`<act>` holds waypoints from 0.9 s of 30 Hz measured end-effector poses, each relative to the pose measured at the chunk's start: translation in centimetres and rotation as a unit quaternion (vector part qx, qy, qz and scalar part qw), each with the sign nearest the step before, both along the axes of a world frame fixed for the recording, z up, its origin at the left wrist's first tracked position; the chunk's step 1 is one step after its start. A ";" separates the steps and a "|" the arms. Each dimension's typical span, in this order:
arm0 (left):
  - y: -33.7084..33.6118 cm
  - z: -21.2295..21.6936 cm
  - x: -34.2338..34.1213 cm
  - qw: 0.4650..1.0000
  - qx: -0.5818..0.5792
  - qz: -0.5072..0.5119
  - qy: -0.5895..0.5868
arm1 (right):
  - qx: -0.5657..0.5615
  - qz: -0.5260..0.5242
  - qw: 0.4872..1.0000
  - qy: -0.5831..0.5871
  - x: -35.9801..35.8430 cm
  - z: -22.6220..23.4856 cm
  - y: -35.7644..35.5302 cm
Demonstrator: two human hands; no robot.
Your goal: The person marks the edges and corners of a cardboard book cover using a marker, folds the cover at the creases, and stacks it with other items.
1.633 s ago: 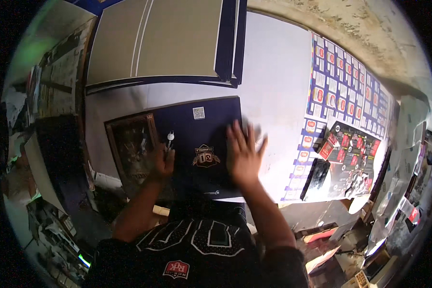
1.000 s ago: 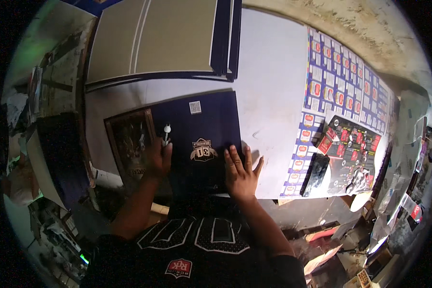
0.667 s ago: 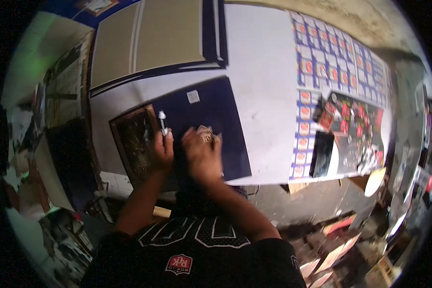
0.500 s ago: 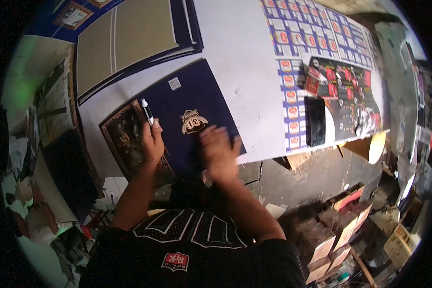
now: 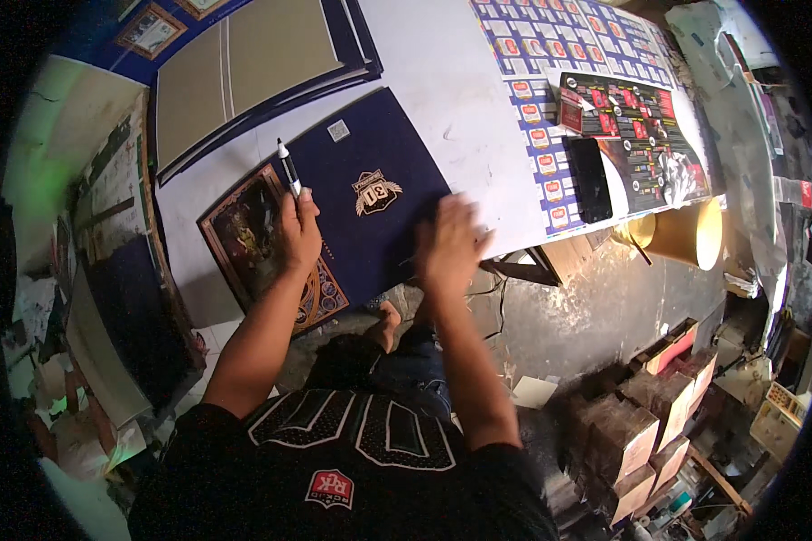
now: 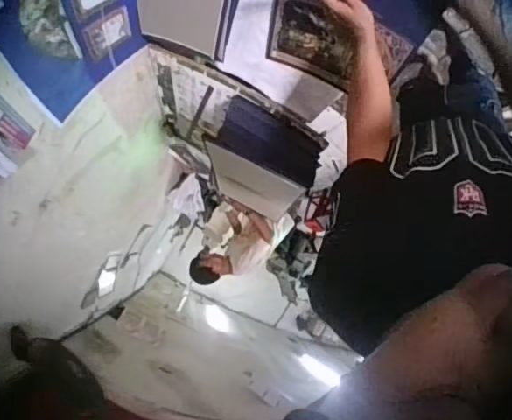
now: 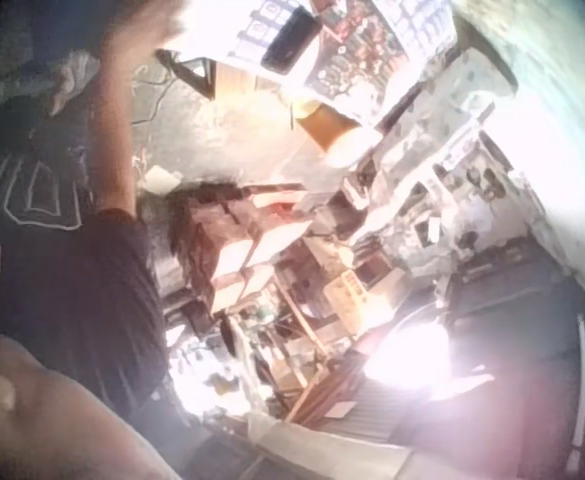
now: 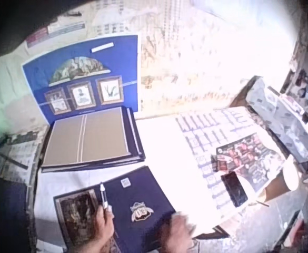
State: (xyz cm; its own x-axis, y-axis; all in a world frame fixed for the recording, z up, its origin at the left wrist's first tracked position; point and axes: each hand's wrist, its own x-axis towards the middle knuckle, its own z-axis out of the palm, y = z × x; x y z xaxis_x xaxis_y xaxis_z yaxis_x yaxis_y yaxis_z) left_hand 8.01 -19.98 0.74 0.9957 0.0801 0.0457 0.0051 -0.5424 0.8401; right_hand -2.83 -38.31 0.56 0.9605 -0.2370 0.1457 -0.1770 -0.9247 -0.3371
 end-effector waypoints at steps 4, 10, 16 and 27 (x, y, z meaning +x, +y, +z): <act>0.4 -1.6 0.5 0.995 -0.093 0.012 -0.028 | 0.054 0.234 0.968 0.074 -5.1 -4.7 9.6; 3.6 0.0 1.8 0.933 -0.352 0.001 0.078 | -0.105 -0.097 0.989 0.044 4.9 -0.1 -5.6; 13.3 0.8 -0.5 0.971 -0.221 0.087 -0.024 | -0.007 0.205 0.978 0.042 -0.1 -3.8 7.6; 15.5 -1.5 -0.3 0.985 -0.108 0.125 -0.051 | -0.143 0.095 0.984 -0.052 6.9 -3.8 4.7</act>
